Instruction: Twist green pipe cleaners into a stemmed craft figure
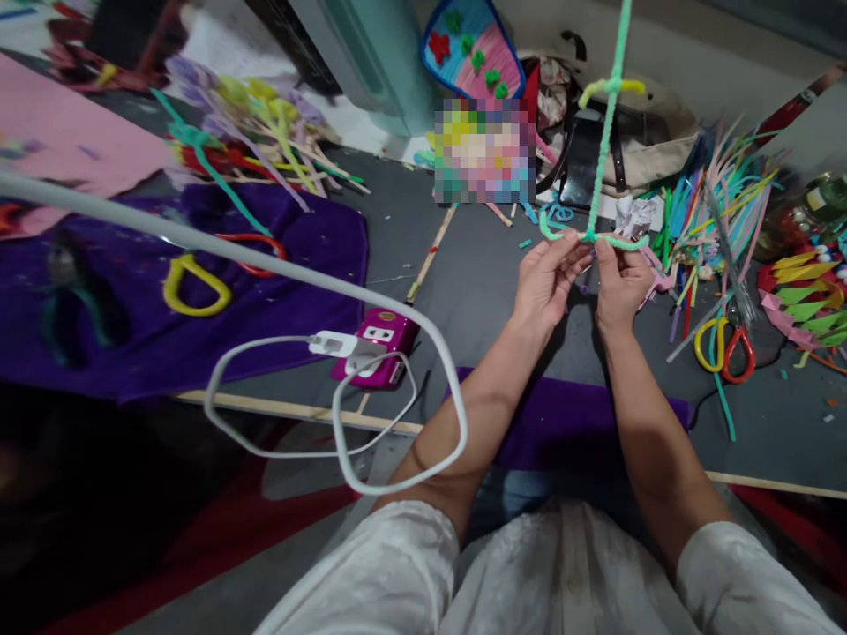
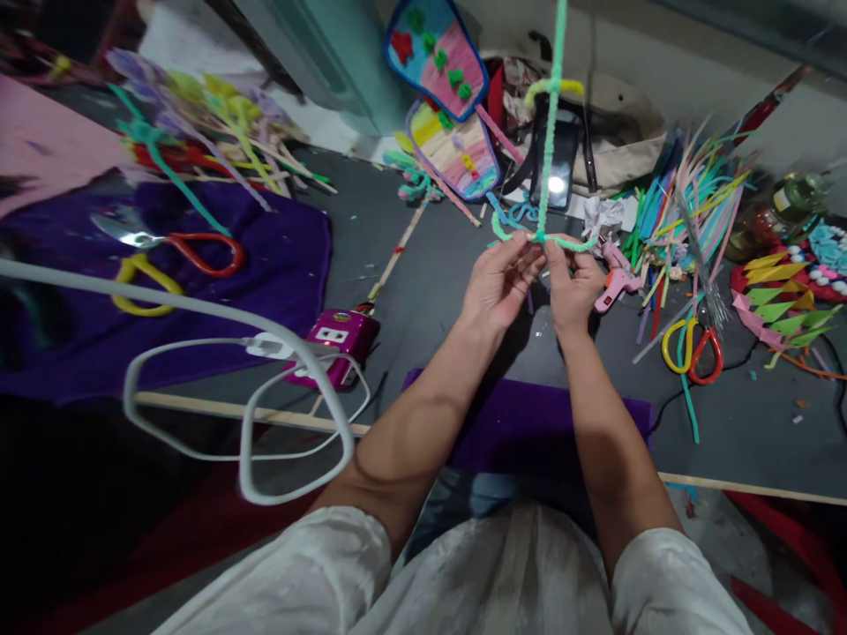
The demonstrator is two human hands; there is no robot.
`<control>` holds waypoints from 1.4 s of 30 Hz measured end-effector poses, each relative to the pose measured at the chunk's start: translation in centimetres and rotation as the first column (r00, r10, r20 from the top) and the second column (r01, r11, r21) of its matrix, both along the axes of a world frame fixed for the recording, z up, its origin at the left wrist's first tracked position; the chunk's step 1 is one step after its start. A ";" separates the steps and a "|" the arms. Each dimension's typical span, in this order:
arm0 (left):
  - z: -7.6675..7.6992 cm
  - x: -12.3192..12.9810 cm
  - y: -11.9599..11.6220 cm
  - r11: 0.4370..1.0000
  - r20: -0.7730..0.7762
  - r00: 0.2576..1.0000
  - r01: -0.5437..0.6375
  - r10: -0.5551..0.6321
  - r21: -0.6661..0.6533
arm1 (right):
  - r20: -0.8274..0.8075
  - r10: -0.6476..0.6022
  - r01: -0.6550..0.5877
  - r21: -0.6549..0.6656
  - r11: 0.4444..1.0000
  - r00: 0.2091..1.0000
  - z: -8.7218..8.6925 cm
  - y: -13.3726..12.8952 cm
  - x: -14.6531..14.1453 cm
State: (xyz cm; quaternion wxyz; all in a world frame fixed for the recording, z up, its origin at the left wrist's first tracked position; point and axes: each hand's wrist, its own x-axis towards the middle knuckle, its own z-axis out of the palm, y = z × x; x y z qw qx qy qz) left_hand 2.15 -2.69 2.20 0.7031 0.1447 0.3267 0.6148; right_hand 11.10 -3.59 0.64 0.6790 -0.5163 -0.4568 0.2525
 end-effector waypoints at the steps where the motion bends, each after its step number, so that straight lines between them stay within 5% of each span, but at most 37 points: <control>1: 0.1 -0.1 0.0 1.000 -0.010 1.000 0.008 -0.008 0.000 | 0.007 0.017 -0.017 0.004 1.000 1.000 0.0 0.0 0.1; 12: -0.2 -0.5 0.3 0.999 -0.023 1.000 -0.020 0.019 -0.037 | -0.107 0.221 -0.229 -0.060 0.972 0.969 -1.1 1.0 0.0; 23: -0.3 -1.1 0.6 0.999 -0.083 0.996 0.039 -0.042 -0.036 | 0.154 0.254 -0.260 0.019 0.965 0.955 0.9 0.5 2.0; 34: -0.5 0.2 0.4 0.983 -0.111 0.977 -0.183 0.184 0.016 | 0.308 -0.200 0.204 0.019 0.979 0.930 0.1 0.5 2.6; 42: -0.9 0.5 0.6 0.949 -0.191 0.935 -0.271 0.299 0.161 | -0.056 0.151 -0.158 -0.187 0.970 0.987 0.3 0.5 1.0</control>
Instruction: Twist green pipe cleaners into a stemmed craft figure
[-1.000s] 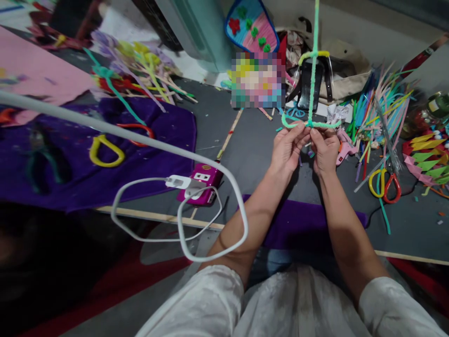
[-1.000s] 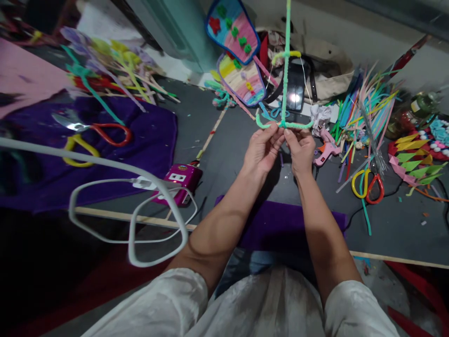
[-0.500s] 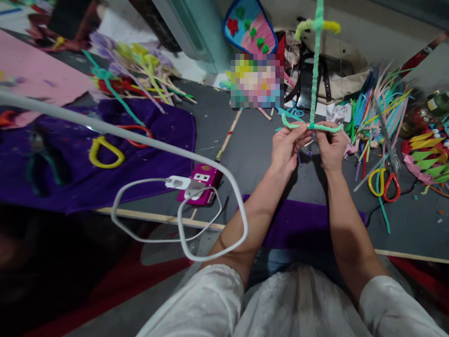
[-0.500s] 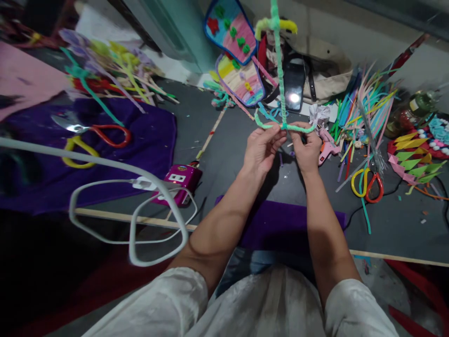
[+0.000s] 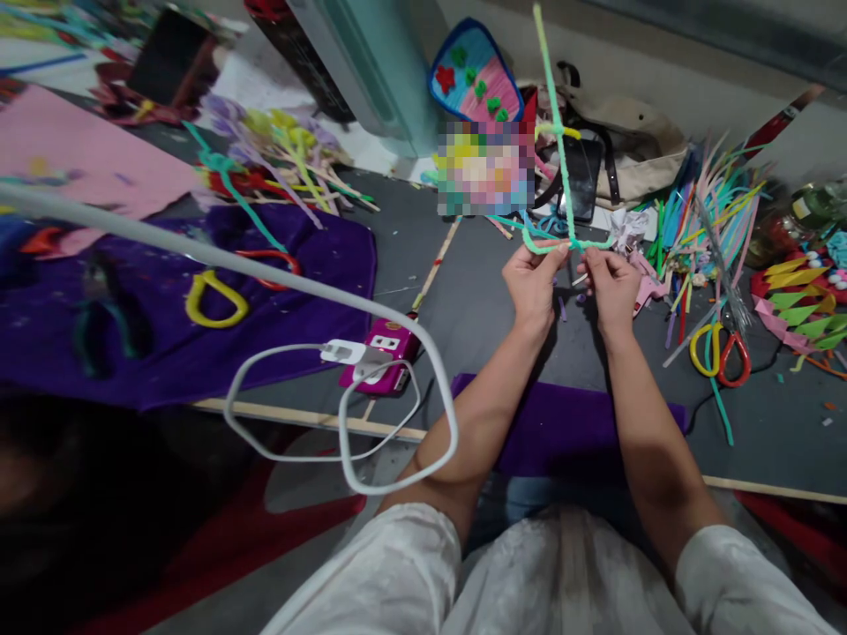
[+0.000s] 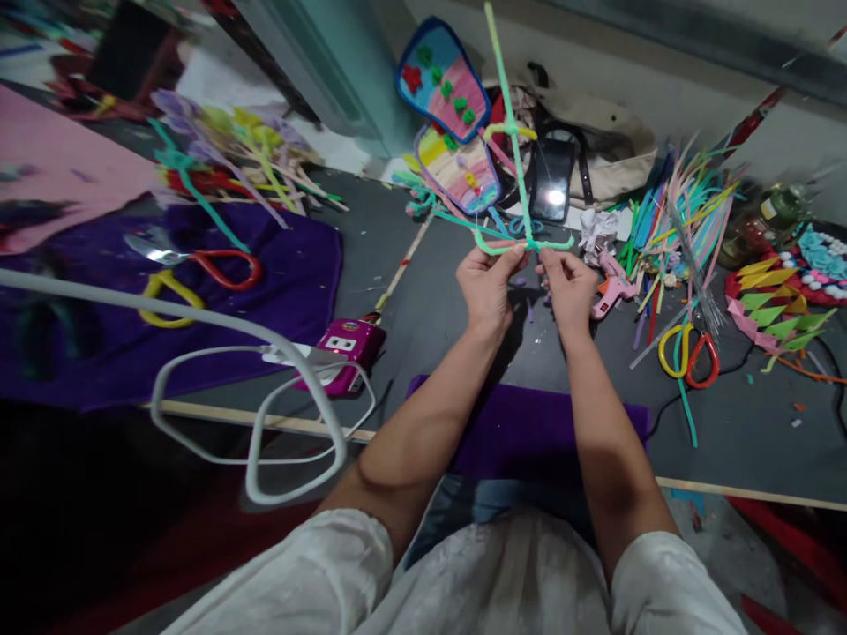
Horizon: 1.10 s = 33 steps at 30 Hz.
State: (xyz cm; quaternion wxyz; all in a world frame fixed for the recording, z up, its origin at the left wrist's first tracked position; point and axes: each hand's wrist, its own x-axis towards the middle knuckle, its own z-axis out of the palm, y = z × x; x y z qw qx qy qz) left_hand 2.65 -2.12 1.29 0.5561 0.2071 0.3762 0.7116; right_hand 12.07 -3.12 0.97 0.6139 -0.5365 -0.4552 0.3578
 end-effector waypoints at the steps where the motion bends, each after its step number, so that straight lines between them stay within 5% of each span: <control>1: 0.0 0.1 0.0 1.000 -0.022 1.000 0.007 -0.007 0.009 | -0.063 0.024 -0.026 -0.040 0.999 0.998 -0.1 0.1 0.0; 10: -0.8 0.1 0.0 0.990 -0.171 0.981 0.108 -0.092 0.092 | -0.431 0.013 -0.128 -0.237 0.963 0.902 0.2 0.5 0.5; 17: -1.4 -0.1 0.4 0.978 -0.086 0.976 0.204 -0.200 0.049 | -0.568 0.008 -0.144 -0.195 0.970 0.823 -0.1 0.7 0.5; 25: -1.7 -0.2 0.7 0.951 0.031 0.952 0.306 -0.305 -0.046 | -0.564 0.085 -0.173 -0.104 0.979 0.821 -0.8 1.2 1.3; 33: -1.8 -0.2 0.8 0.951 0.036 0.955 0.297 -0.295 -0.088 | -0.536 0.035 -0.125 -0.132 0.983 0.844 -1.7 1.7 1.4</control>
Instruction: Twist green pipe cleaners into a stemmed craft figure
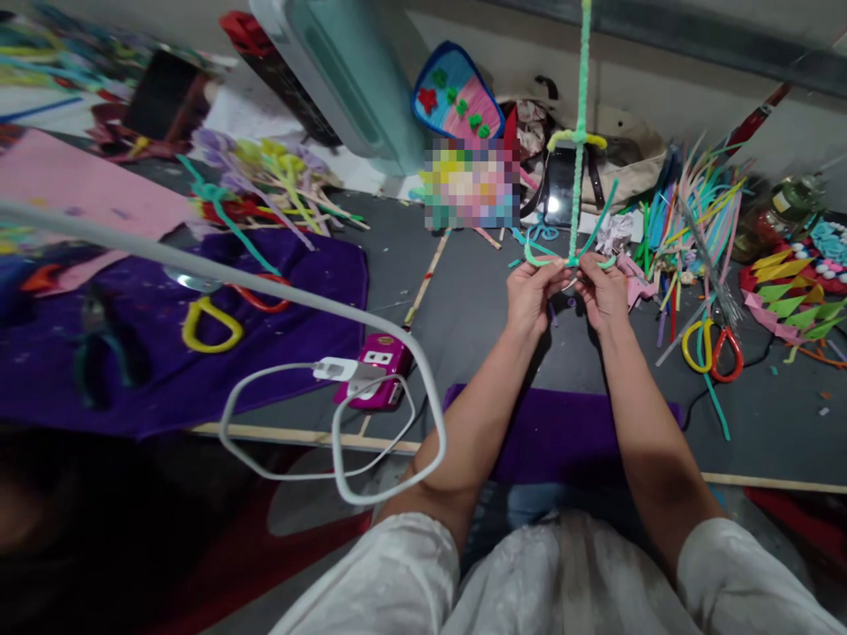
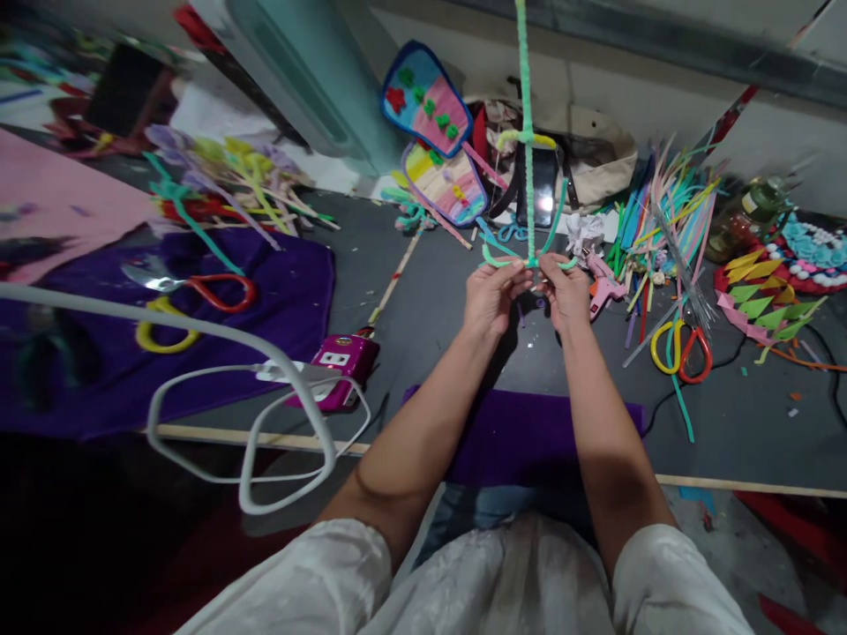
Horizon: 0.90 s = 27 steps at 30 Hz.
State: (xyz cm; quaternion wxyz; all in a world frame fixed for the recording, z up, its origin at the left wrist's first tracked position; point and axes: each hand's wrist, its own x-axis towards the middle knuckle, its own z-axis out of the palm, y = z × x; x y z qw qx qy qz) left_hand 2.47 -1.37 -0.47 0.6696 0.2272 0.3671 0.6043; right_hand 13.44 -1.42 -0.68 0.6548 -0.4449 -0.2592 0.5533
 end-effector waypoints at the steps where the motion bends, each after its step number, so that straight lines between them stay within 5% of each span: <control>1: -0.1 0.0 0.0 1.000 -0.003 1.000 0.002 -0.002 0.004 | 0.006 -0.017 0.017 -0.005 1.000 1.000 -0.1 0.1 0.0; 7: -0.6 0.2 0.3 1.000 -0.014 1.000 -0.017 0.017 0.012 | 0.012 -0.032 0.032 0.014 0.999 0.999 -0.4 0.3 0.1; 16: -1.0 -0.2 0.8 0.999 -0.026 1.000 -0.007 0.008 0.047 | -0.219 0.042 -0.048 -0.022 0.999 0.975 -0.4 0.1 -0.3; 27: -1.3 -0.5 1.3 0.991 0.016 0.999 0.049 -0.047 -0.128 | -0.243 0.026 -0.042 -0.062 0.997 0.970 -0.7 0.2 -1.1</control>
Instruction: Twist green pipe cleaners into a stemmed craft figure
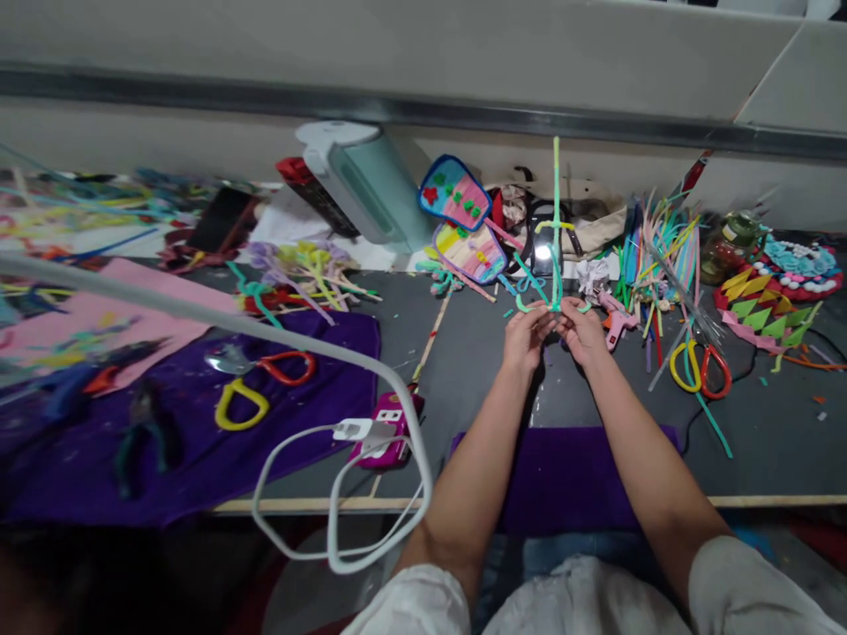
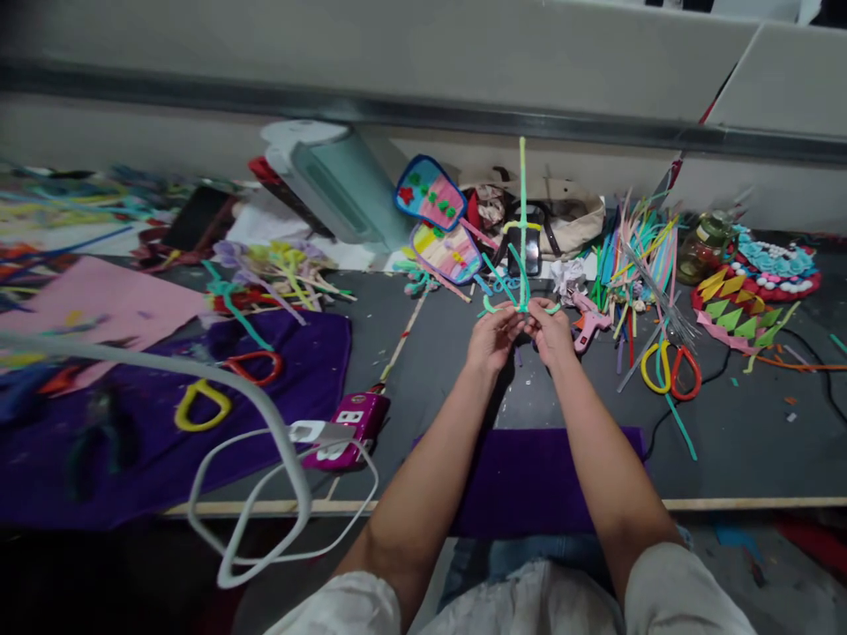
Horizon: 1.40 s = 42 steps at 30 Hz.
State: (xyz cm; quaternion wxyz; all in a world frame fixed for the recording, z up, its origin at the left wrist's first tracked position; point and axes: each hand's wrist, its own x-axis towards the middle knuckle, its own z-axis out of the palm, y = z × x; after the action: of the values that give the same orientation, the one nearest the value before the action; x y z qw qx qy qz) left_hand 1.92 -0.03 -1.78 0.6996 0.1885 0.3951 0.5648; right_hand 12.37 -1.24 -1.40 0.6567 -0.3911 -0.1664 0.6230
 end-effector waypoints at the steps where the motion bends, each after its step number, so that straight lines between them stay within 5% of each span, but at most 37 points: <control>1: 0.0 -0.1 0.1 1.000 0.002 1.000 0.021 -0.021 -0.012 | -0.010 0.006 -0.006 -0.001 1.000 1.000 0.0 0.0 0.0; 11: -0.8 -0.2 0.4 0.991 -0.018 0.992 0.123 -0.122 0.044 | 0.003 0.046 -0.046 -0.013 0.999 0.999 -0.6 0.3 0.6; 42: -0.5 0.2 0.4 0.990 -0.026 0.995 0.102 -0.100 0.100 | 0.151 0.087 -0.101 0.086 0.991 0.985 -0.7 0.0 0.9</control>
State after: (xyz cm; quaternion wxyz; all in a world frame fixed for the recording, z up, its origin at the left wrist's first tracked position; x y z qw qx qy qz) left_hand 2.09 0.38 -2.26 0.7127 0.2493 0.3630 0.5460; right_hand 13.28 -1.20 -2.13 0.6299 -0.3966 -0.2615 0.6144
